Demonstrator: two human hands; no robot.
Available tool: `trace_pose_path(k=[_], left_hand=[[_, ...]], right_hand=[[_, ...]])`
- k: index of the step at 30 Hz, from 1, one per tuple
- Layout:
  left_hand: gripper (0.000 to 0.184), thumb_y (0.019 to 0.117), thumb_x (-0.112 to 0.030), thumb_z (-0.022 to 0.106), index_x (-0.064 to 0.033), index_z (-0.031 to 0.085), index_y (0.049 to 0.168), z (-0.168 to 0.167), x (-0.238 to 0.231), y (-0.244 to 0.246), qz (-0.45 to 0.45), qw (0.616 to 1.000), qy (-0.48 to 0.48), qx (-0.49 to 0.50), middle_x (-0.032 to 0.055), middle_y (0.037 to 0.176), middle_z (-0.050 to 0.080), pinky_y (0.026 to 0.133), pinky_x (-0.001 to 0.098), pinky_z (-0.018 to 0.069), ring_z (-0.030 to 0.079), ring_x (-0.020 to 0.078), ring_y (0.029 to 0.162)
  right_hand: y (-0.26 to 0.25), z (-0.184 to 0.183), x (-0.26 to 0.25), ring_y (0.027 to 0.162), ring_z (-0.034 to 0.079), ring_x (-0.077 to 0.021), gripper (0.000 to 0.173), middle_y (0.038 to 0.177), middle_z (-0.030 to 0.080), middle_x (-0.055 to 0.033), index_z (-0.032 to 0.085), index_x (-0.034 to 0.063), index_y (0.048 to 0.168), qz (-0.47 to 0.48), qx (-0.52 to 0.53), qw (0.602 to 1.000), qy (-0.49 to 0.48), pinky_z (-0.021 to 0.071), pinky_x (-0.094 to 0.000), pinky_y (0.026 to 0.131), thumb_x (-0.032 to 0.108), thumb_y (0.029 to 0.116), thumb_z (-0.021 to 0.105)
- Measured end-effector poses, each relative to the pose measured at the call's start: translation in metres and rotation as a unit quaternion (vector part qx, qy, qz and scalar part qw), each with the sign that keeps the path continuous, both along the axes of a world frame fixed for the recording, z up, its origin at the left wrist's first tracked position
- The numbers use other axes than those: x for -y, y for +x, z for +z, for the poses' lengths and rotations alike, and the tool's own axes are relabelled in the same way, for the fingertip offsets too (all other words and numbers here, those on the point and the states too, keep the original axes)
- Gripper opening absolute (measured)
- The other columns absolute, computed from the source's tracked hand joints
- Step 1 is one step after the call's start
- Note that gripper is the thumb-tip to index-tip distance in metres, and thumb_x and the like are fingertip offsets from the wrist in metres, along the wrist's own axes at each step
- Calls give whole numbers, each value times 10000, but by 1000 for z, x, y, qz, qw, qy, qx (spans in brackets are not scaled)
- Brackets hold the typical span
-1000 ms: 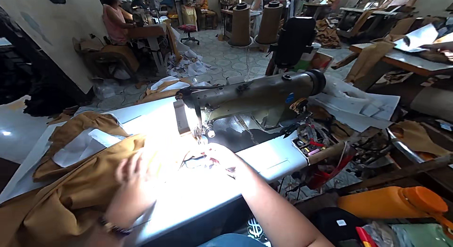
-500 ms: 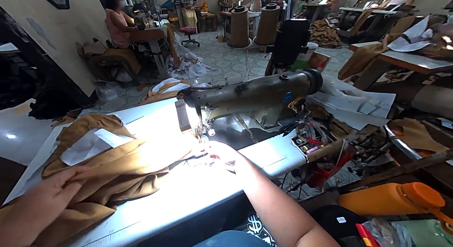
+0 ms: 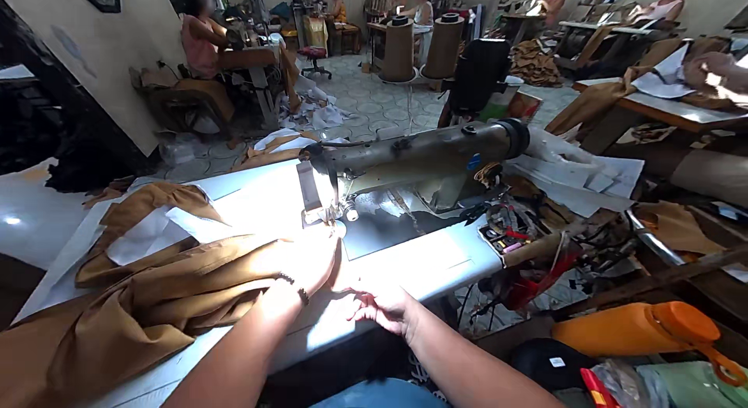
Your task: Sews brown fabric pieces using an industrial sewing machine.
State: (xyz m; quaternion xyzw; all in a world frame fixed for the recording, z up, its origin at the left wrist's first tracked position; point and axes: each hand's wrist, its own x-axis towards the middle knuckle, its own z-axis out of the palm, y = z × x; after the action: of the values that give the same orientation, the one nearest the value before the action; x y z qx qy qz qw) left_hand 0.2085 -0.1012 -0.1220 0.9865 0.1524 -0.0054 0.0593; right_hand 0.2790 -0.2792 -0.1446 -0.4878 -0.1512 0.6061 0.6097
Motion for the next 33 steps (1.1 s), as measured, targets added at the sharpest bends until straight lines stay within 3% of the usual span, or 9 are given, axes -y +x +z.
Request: trace_pose_path(k=[5, 8, 11, 14, 18, 21, 25, 30, 33], left_hand=[[400, 1070, -250, 431, -116, 650, 1377, -30, -1, -11, 18, 999, 21, 45, 167, 1311, 662, 1076, 534, 436, 601, 358, 1260], [372, 1041, -236, 478, -77, 702, 1292, -43, -4, -19, -6, 994, 12, 111, 181, 1264, 672, 1044, 543, 461, 619, 366, 1219], [399, 1049, -230, 454, -80, 668, 1351, -43, -5, -23, -25, 994, 1, 107, 172, 1360, 634, 1089, 561, 423, 578, 361, 1292], [608, 1044, -460, 337, -112, 534, 1502, -31, -4, -32, -41, 997, -15, 61, 124, 1570, 480, 1173, 608, 286, 422, 333, 1465], [1019, 815, -873, 481, -97, 557, 1471, -27, 0, -35, -54, 998, 5, 37, 107, 1574, 476, 1209, 547, 286, 398, 293, 1484], [699, 864, -480, 748, -39, 609, 1388, -30, 0, -21, -37, 996, 22, 75, 210, 1417, 592, 1100, 577, 415, 538, 394, 1339], [273, 831, -104, 762, -15, 720, 1085, -40, -4, -12, -54, 988, 62, 131, 200, 1187, 682, 980, 582, 482, 627, 401, 1159], [550, 898, -276, 630, -71, 616, 1408, -42, -8, -32, -79, 992, 32, 91, 103, 1509, 553, 1221, 525, 276, 431, 314, 1463], [593, 894, -333, 566, -99, 594, 1438, -48, -19, -40, -101, 988, -9, 114, 85, 1497, 560, 1156, 560, 340, 478, 311, 1415]], right_hand=[[4, 2, -6, 656, 664, -94, 252, 798, 616, -26, 493, -6, 1264, 33, 181, 983, -30, 577, -246, 627, 40, 1094, 313], [13, 8, -13, 1117, 650, -195, 333, 1232, 671, -139, 668, -6, 1262, 76, 578, 813, -1, 521, -353, 974, 16, 983, 487], [27, -12, -24, 1305, 550, -342, 307, 1320, 635, -187, 739, 114, 1216, 70, 730, 674, 89, 432, -501, 1100, 123, 970, 556], [33, -26, -23, 1326, 567, -337, 273, 1313, 683, -143, 775, 114, 1171, 31, 743, 656, 124, 410, -546, 1127, 158, 994, 572], [32, -41, -24, 1121, 703, -315, 211, 1101, 762, -151, 799, 27, 1030, -72, 748, 619, 227, 528, -493, 1022, 78, 923, 625], [35, -43, -27, 1114, 697, -246, 192, 1091, 763, -116, 802, 45, 1018, -90, 736, 614, 271, 510, -412, 1048, 68, 926, 635], [36, -44, -27, 1140, 687, -242, 185, 1108, 757, -124, 791, 34, 1031, -94, 736, 611, 276, 499, -390, 1069, 65, 932, 638], [32, -39, -21, 1184, 663, -271, 215, 1183, 737, -104, 785, 84, 1102, 22, 766, 623, 157, 503, -463, 1046, 125, 962, 627], [35, -34, -23, 1154, 670, -246, 190, 1146, 740, -93, 783, 82, 1066, 31, 757, 628, 180, 515, -429, 1030, 124, 955, 635]])
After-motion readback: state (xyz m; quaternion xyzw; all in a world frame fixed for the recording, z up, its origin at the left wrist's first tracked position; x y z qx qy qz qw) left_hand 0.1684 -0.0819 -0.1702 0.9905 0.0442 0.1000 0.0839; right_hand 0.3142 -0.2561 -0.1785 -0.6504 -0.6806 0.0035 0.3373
